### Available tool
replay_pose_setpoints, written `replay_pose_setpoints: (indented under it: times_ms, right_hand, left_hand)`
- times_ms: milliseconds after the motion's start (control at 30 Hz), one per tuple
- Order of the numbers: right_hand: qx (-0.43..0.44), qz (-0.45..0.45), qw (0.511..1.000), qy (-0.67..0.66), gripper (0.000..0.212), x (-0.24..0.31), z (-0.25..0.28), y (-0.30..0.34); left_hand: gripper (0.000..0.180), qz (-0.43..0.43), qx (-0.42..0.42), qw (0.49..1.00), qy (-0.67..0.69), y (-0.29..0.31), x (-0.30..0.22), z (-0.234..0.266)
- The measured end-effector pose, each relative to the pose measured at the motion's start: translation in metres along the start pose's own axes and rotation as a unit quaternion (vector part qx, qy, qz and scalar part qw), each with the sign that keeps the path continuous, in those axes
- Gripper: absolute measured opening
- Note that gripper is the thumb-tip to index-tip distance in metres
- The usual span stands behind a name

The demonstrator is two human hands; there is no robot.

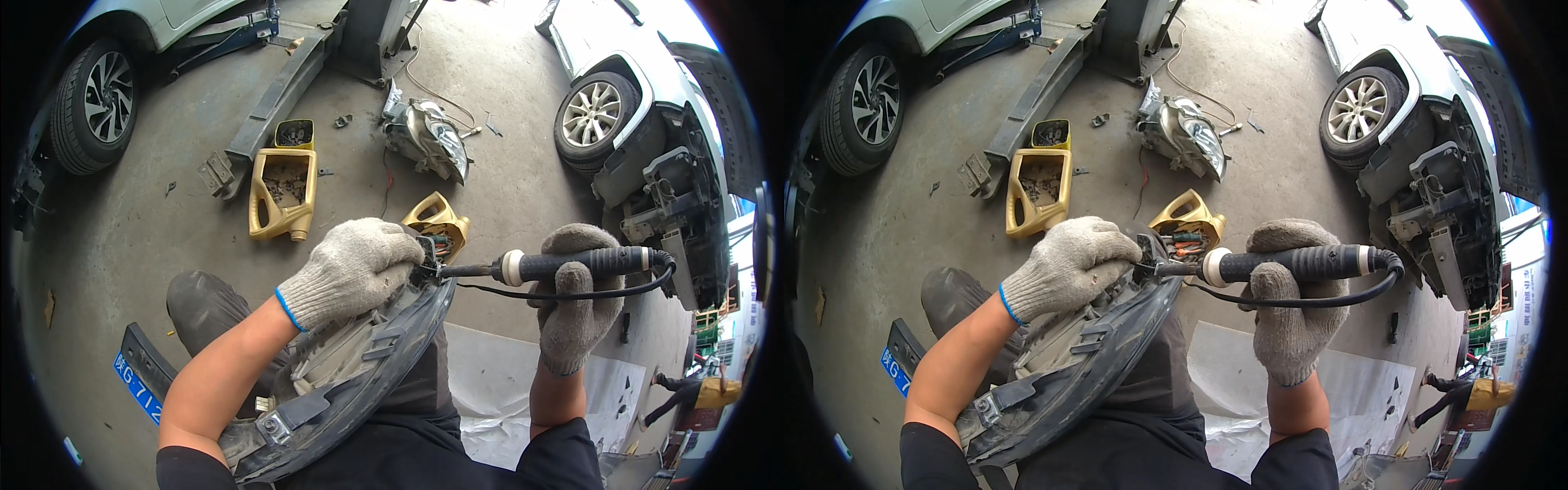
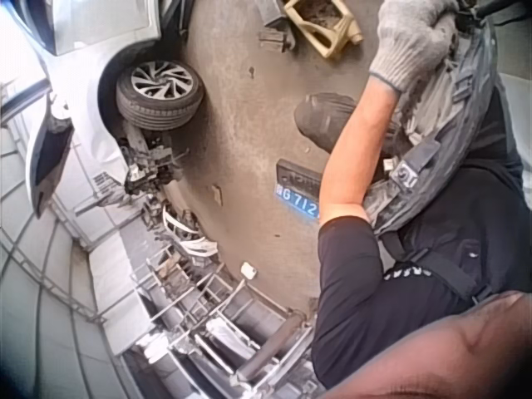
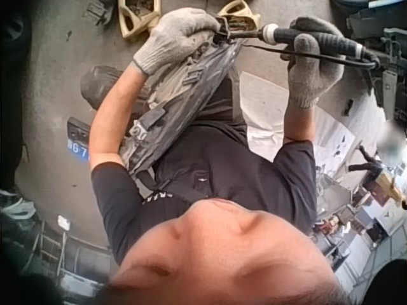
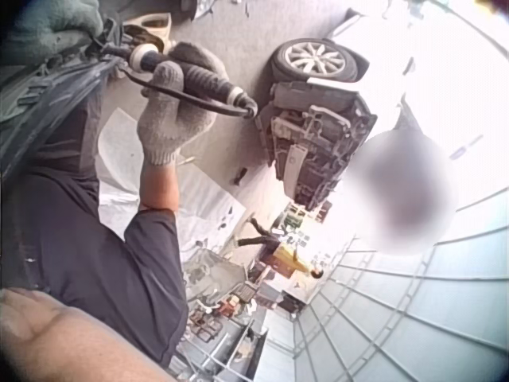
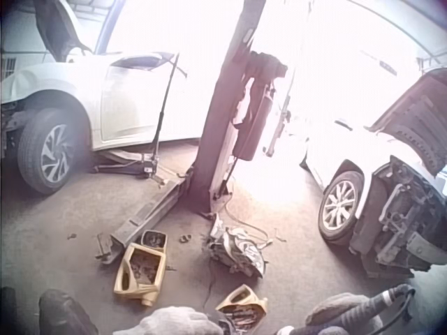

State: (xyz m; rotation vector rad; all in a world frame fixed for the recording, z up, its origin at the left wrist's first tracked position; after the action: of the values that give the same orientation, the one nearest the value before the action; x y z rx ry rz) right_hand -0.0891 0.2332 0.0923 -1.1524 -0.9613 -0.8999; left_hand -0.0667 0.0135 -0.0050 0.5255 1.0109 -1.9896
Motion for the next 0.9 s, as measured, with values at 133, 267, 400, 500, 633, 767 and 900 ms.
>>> replay_pose_setpoints:
  times_ms: [133,267,400,500,633,767,900]
  right_hand:
    - [0.002,-0.004,1.0,-0.003,0.04,0.0002,-0.0008,0.0003]
    - [0.002,-0.006,1.0,-0.003,0.04,-0.0003,-0.0009,0.0003]
    - [0.004,-0.003,1.0,0.001,0.04,-0.0002,-0.001,0.0002]
    - [0.003,0.004,1.0,0.008,0.04,-0.0002,-0.0001,0.0002]
    - [0.003,0.005,1.0,0.006,0.039,0.0,-0.0007,-0.0002]
    - [0.001,-0.002,1.0,0.0,0.039,-0.001,-0.0018,0.0003]
    - [0.005,-0.002,1.0,0.004,0.04,0.0007,-0.0022,0.0005]
  left_hand:
    - [0.016,0.001,-0.001,1.0,0.003,-0.0001,-0.0004,0.0004]
    - [0.016,0.001,-0.005,1.0,0.005,-0.0005,-0.0004,0.0007]
    - [0.017,-0.004,-0.01,1.0,0.003,0.0002,0.0011,-0.0005]
    - [0.017,-0.004,-0.009,1.0,0.003,0.0002,0.0011,-0.0008]
    - [0.017,-0.004,-0.008,1.0,0.003,-0.0002,0.0009,-0.0008]
    - [0.017,-0.004,-0.008,1.0,0.0,0.0011,0.002,-0.001]
    - [0.017,-0.002,-0.004,1.0,-0.002,0.0004,0.0008,-0.0008]
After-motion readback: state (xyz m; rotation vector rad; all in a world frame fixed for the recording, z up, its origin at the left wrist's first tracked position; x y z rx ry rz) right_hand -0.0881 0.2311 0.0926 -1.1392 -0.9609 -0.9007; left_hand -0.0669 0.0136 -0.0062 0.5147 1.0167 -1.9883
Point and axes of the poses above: each hand's wrist, its own y-axis away from the middle knuckle, its own z-axis out of the back of the hand, x = y × z, the point moved 7 cm from there along -y, towards the middle knuckle, and after that the axes turned 9 degrees about -z, right-handed, at the moved point
